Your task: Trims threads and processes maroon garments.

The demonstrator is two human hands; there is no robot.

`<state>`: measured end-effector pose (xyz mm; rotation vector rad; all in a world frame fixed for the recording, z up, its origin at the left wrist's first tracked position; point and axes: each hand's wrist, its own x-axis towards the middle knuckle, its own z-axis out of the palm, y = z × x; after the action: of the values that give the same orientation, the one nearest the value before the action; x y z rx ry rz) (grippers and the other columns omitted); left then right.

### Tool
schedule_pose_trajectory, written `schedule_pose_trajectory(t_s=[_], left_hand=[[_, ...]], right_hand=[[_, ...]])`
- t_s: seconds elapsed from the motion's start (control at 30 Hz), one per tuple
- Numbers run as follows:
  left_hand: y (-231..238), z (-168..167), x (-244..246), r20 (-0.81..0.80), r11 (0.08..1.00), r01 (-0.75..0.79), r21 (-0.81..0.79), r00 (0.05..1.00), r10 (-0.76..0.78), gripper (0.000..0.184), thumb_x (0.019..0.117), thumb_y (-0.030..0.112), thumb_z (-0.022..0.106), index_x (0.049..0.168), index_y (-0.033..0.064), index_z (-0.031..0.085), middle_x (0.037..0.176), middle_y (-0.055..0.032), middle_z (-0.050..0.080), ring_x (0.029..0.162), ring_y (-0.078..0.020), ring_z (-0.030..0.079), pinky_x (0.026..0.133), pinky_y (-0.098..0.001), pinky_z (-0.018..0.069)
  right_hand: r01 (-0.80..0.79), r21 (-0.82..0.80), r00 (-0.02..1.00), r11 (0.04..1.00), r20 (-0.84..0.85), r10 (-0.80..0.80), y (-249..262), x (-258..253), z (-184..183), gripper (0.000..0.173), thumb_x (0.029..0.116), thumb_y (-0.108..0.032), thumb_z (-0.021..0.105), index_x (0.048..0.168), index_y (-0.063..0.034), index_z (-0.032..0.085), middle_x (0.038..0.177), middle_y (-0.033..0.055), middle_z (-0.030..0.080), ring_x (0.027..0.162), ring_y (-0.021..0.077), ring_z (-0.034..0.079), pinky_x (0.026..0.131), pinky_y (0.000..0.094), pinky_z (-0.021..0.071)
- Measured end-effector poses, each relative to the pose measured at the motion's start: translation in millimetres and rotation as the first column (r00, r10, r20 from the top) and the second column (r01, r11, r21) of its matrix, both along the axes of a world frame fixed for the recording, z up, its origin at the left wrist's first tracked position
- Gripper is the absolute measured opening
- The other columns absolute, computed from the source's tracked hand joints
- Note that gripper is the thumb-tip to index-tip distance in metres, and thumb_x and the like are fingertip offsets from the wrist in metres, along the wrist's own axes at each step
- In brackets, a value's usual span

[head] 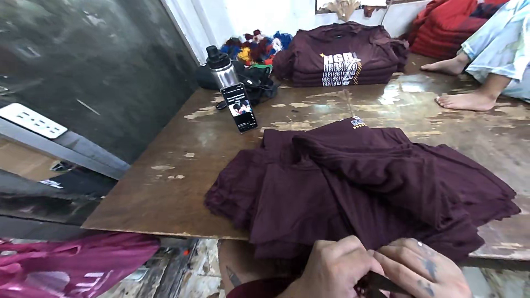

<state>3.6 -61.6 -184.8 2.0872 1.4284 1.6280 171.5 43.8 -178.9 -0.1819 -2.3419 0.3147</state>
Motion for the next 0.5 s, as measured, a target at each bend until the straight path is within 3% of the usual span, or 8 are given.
schedule_pose_trajectory(t_s=[0.1,0.2,0.27,0.33,0.4,0.5], left_hand=[[-3.6,8.3,-1.5,0.050,0.989,0.140,-0.053,0.989,-0.137,0.012,0.0879,0.003,0.068,0.078,-0.0029,0.068,0.070,-0.0113,0.061,0.062,-0.0112,0.058,0.058,-0.0168,0.0469],[-11.2,23.6,-8.3,0.061,0.924,0.295,-0.242,0.955,-0.289,0.013,0.0910,0.002,0.066,0.082,-0.0066,0.071,0.071,-0.0152,0.064,0.063,-0.0164,0.060,0.058,-0.0238,0.0488],[-15.0,25.3,-12.6,-0.054,0.924,0.152,-0.352,0.982,-0.182,0.016,0.0933,0.014,0.070,0.100,-0.0001,0.073,0.080,-0.0119,0.069,0.067,-0.0175,0.066,0.059,-0.0294,0.0548],[-12.9,24.1,-18.1,-0.239,0.944,-0.082,-0.319,0.971,0.004,0.036,0.0921,0.029,0.071,0.122,0.0083,0.069,0.087,-0.0074,0.067,0.069,-0.0174,0.067,0.056,-0.0328,0.0556],[-9.1,21.1,-23.9,-0.362,0.962,-0.176,-0.211,0.928,0.090,0.035,0.0947,0.028,0.063,0.126,0.0127,0.070,0.089,-0.0046,0.066,0.074,-0.0164,0.065,0.059,-0.0306,0.0545],[-6.2,11.4,-19.7,-0.442,0.983,-0.169,-0.067,0.889,0.122,0.027,0.0985,0.024,0.061,0.121,0.0163,0.074,0.088,-0.0023,0.069,0.077,-0.0150,0.066,0.063,-0.0274,0.0538]], right_hand=[[-0.002,0.039,0.998,0.999,-0.061,0.005,0.5,0.1,-4.9,0.015,0.1017,-0.017,0.057,0.091,-0.0128,0.066,0.080,0.0039,0.069,0.087,0.0105,0.067,0.086,0.0190,0.0515],[-0.035,-0.028,0.991,0.999,-0.130,0.031,2.6,5.0,-11.9,0.014,0.1064,-0.019,0.052,0.096,-0.0114,0.058,0.087,0.0047,0.065,0.094,0.0074,0.066,0.092,0.0167,0.0510],[-0.072,-0.063,0.979,0.995,-0.195,0.058,3.7,6.3,-16.8,0.016,0.1082,-0.019,0.050,0.097,-0.0103,0.055,0.088,0.0041,0.063,0.099,0.0054,0.067,0.098,0.0179,0.0506],[-0.119,-0.097,0.966,0.988,-0.240,0.093,3.9,8.0,-20.9,0.018,0.1096,-0.020,0.047,0.097,-0.0091,0.054,0.089,0.0046,0.063,0.102,0.0056,0.067,0.101,0.0199,0.0503],[-0.152,-0.119,0.959,0.981,-0.260,0.117,3.5,9.8,-21.7,0.017,0.1099,-0.019,0.046,0.098,-0.0083,0.053,0.091,0.0055,0.061,0.105,0.0057,0.066,0.103,0.0209,0.0499],[-0.157,-0.116,0.955,0.981,-0.272,0.120,2.7,12.3,-24.8,0.014,0.1089,-0.017,0.048,0.099,-0.0090,0.053,0.092,0.0052,0.060,0.106,0.0065,0.066,0.104,0.0220,0.0498]])
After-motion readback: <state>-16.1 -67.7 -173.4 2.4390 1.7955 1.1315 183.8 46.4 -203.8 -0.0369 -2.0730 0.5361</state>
